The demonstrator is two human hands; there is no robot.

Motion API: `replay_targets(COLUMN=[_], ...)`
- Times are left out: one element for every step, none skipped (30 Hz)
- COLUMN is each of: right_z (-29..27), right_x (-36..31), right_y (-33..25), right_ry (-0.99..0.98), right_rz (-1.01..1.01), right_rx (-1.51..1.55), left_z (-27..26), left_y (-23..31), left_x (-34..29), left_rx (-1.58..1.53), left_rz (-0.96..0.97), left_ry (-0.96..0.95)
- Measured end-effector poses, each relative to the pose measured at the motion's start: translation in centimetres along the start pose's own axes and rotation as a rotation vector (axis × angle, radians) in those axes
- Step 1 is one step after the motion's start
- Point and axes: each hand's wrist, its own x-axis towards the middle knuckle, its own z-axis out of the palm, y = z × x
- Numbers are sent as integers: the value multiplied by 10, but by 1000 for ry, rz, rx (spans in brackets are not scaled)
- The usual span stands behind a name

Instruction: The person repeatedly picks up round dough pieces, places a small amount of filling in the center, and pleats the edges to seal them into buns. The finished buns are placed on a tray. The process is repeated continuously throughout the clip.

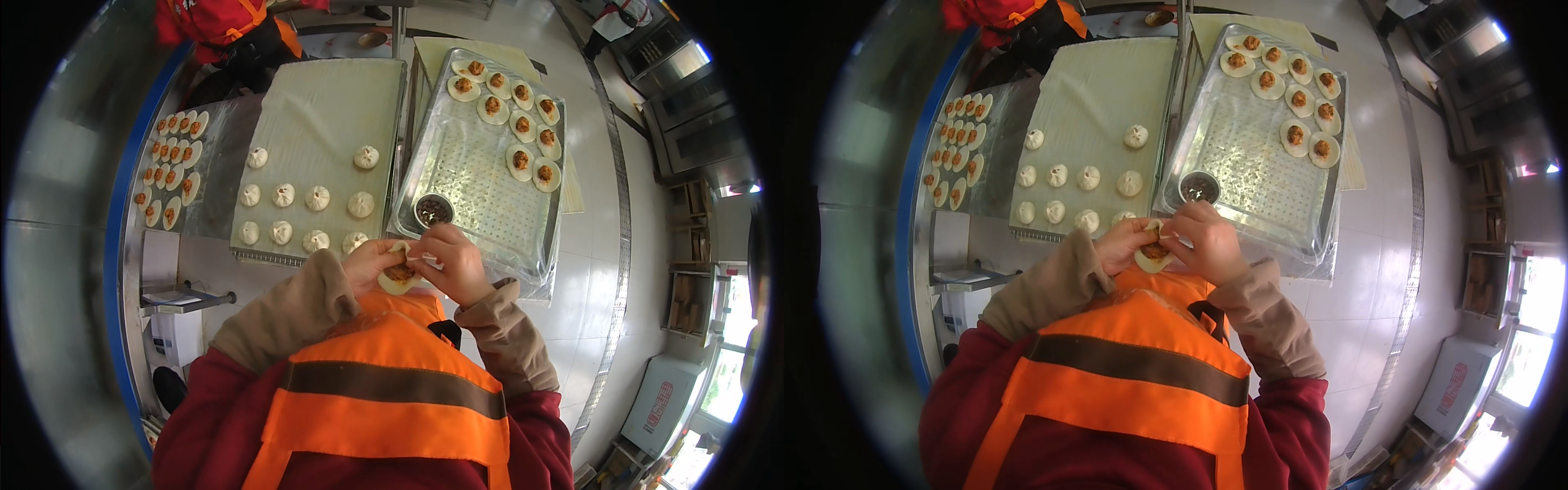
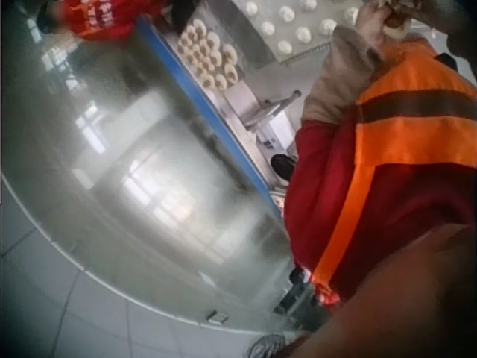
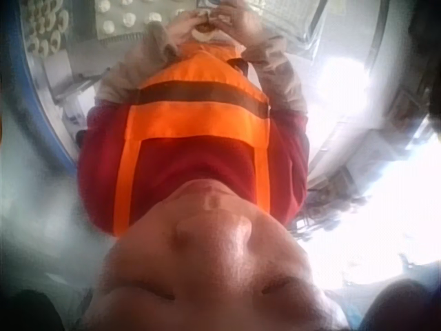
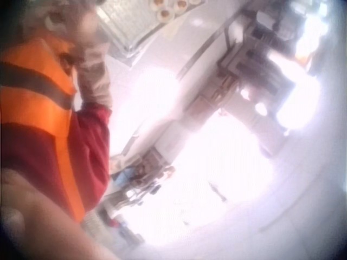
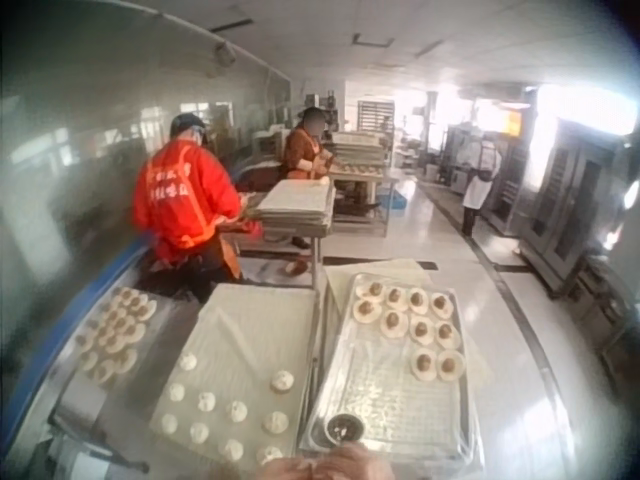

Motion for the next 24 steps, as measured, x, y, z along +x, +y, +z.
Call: replay_targets(right_z=[0, -1, -2, -2, -1, 0, 1, 2, 2, 2, 1, -3, -5, -7, -8, -6, -3, 1, 4, 8, 11, 12, 14, 16], right_x=[3, 6, 8, 10, 12, 12, 13, 13, 14, 16, 18, 20, 22, 21, 22, 20, 17, 15, 13, 12, 11, 12, 13, 15], right_y=[-2, -2, -3, -4, -4, -5, -5, -5, -5, -4, -4, -3, -3, -4, -5, -8, -11, -14, -16, -16, -16, -14, -12, -10], right_ry=[-3, -50, -119, -187, -274, -243, -195, -162, -151, -169, -160, -167, -158, -118, -118, -94, -93, -71, -8, 27, 61, 90, 41, -4], right_rz=[32, 155, 160, 164, 221, -78, -139, -139, -150, -7, 108, 202, 309, 351, 362, 401, 487, 396, 307, 262, 194, 136, 167, 169], right_rx=[-8, 20, 12, 2, -36, -96, -65, -54, -41, -14, 16, 53, 75, 153, 188, 200, 196, 140, 127, 101, 84, 5, 2, -1], left_z=[-3, -6, -9, -11, -13, -14, -15, -14, -13, -11, -9, -7, -4, -2, 1, 4, 7, 7, 6, 4, 1, -3, -6, -9], left_y=[1, 1, 1, 2, 4, 6, 8, 12, 16, 21, 26, 32, 36, 39, 39, 36, 33, 31, 28, 27, 25, 23, 21, 20], left_x=[0, 1, 2, 3, 4, 4, 5, 7, 7, 7, 6, 4, 3, -2, -5, -9, -11, -11, -9, -7, -4, -2, 0, 2], left_rx=[40, 119, 198, 253, 337, 393, 455, 491, 534, 574, 409, 245, 70, -56, -28, 15, 52, 46, 97, 147, 203, 222, 246, 255], left_rz=[-8, -40, -71, -67, -108, -114, -153, -139, -156, -181, -177, -176, -141, -149, -104, -50, -6, 7, 62, 99, 139, 128, 120, 135], left_ry=[-20, 10, 40, 24, 42, 17, 22, -22, -36, -69, -65, -82, -115, -29, -27, 28, 67, 93, 102, 99, 111, 105, 111, 87])
